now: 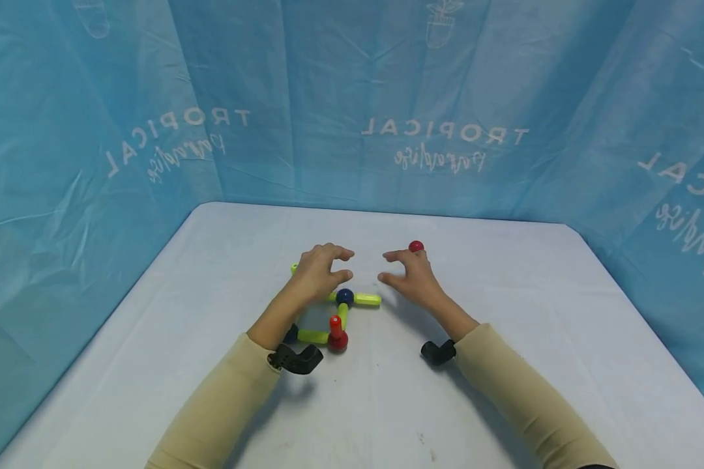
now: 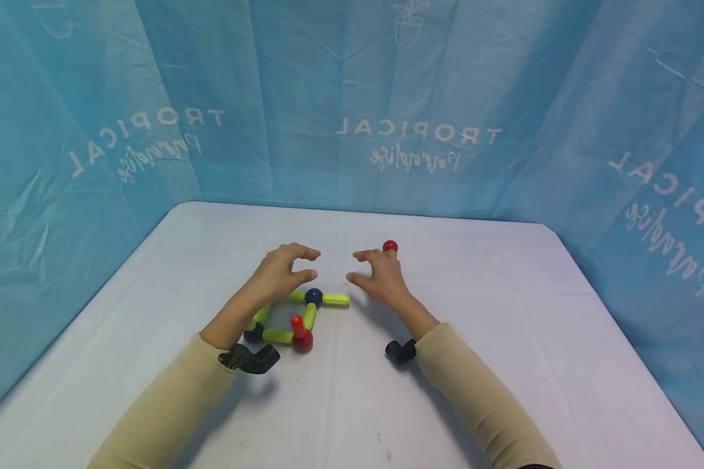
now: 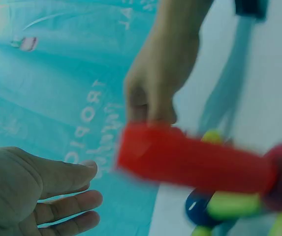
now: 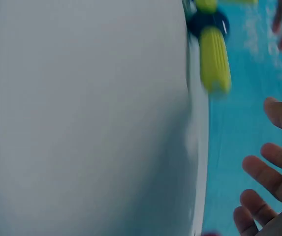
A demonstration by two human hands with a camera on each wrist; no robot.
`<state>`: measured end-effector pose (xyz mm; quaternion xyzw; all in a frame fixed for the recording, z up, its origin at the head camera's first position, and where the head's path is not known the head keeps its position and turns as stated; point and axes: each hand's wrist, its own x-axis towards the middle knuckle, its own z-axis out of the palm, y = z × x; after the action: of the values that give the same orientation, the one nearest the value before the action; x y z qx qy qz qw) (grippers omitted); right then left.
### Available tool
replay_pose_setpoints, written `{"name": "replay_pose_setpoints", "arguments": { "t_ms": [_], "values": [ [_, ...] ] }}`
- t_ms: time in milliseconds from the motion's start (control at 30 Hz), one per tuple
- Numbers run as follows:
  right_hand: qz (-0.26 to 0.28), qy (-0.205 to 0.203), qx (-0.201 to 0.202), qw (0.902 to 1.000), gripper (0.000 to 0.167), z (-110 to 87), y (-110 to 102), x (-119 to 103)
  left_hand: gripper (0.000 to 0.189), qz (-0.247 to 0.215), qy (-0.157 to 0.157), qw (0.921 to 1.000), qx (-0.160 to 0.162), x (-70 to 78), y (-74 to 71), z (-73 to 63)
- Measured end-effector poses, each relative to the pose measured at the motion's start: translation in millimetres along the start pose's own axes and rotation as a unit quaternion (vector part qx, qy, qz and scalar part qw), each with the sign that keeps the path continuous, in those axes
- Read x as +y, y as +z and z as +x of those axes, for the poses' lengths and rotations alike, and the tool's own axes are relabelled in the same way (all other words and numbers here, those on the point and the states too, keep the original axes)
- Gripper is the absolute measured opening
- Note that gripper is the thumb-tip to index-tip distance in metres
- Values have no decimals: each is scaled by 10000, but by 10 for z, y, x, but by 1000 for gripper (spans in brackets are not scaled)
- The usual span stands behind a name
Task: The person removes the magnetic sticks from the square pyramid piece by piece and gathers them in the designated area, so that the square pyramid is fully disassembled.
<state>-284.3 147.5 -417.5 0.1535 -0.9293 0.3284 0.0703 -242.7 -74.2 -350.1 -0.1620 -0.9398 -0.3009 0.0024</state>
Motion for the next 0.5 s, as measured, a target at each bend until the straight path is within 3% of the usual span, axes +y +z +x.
{"name": "replay_pose_setpoints", "arguments": {
  "t_ms": [200, 500],
  "values": [
    [-33, -143, -558, 9983, 48, -45, 245, -289, 44, 347, -133, 9993, 72, -216, -243, -29],
    [-136, -350, -984, 9944, 43, -14, 497, -563, 52, 344, -592, 9965, -478, -658, -354, -62]
  ]
}}
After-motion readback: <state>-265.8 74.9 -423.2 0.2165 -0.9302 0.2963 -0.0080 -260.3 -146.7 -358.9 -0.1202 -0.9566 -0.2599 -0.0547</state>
